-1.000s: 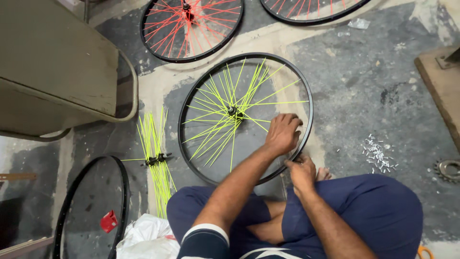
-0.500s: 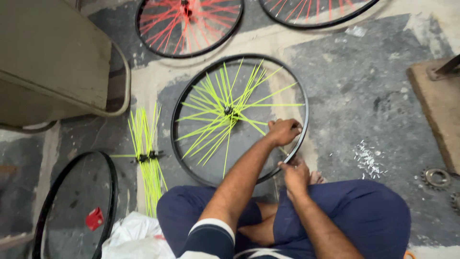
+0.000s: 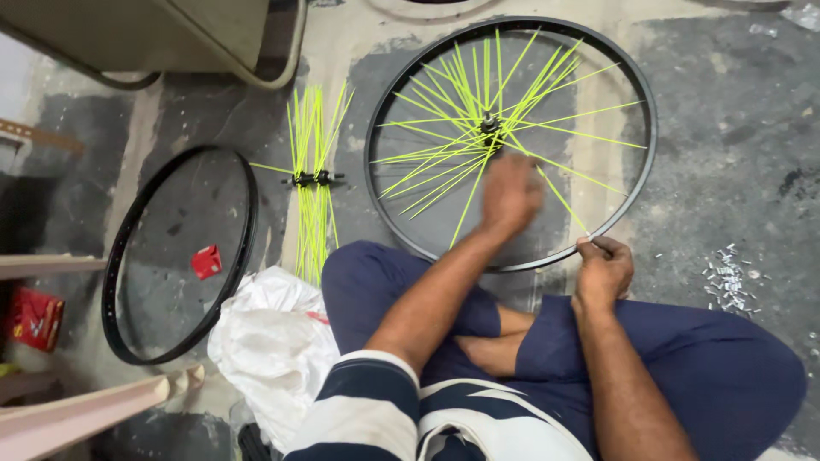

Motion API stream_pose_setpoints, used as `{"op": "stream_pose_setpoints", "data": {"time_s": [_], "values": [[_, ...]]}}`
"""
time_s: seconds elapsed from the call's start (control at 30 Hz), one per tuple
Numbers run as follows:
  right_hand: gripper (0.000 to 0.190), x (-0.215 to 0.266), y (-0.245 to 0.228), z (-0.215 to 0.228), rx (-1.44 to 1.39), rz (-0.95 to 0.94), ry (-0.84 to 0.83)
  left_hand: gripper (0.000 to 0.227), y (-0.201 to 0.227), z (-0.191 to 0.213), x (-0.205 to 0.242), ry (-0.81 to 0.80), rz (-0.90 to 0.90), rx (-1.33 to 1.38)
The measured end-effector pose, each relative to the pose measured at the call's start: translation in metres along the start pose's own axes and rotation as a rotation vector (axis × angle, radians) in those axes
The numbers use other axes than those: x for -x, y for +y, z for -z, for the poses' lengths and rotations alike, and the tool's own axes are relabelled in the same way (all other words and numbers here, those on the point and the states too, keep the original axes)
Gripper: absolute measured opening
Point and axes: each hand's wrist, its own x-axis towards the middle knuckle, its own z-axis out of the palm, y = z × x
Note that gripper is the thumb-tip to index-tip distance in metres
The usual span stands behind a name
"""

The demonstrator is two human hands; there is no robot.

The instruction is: The person sits on the floor and assembles a bicycle wheel by inserting neon green spokes into the rim and hub. They secure each spoke with a metal nipple, working systematically around the wheel. The person occasionally rotates the wheel to access different sections.

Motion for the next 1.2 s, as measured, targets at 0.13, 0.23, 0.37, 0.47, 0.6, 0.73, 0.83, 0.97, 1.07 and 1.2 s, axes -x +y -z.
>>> {"op": "stream_pose_setpoints", "data": {"time_s": [0.13,0.23,0.37,0.47,0.6,0.73,0.83,0.97,1.07,1.2], "values": [[0.037,0.045,-0.039,-0.005,0.375,0.211,-0.267,0.042,-0.054,0.036,0.024,-0.037,0.335,-0.071],[0.058,0.079,-0.075,-0.008,0.802,0.306,-0.408,0.032,-0.088,0.024,0.039,-0.287,0.459,0.184],[0.065,0.088,-0.086,-0.014,1.001,0.244,-0.419,0.027,-0.131,-0.036,0.033,-0.084,0.341,0.455],[0.052,0.076,-0.076,-0.015,0.854,0.353,-0.398,0.021,-0.146,-0.054,0.000,-0.011,0.835,1.234],[0.048,0.063,-0.060,-0.018,0.699,0.070,-0.388,0.021,-0.158,-0.051,-0.032,0.152,0.919,1.474],[0.046,0.052,-0.049,-0.019,0.586,0.004,-0.385,0.025,-0.156,-0.056,-0.055,0.228,0.910,1.717],[0.043,0.048,-0.049,-0.021,0.595,-0.037,-0.376,0.026,-0.161,-0.066,-0.064,0.202,0.861,1.866],[0.042,0.049,-0.052,-0.025,0.575,-0.070,-0.360,0.022,-0.168,-0.085,-0.068,0.287,0.814,1.910],[0.041,0.046,-0.051,-0.024,0.591,-0.059,-0.351,0.019,-0.162,-0.096,-0.068,0.458,0.871,1.772],[0.041,0.045,-0.045,-0.021,0.550,0.004,-0.331,0.018,-0.151,-0.100,-0.063,0.611,0.929,1.682]]}}
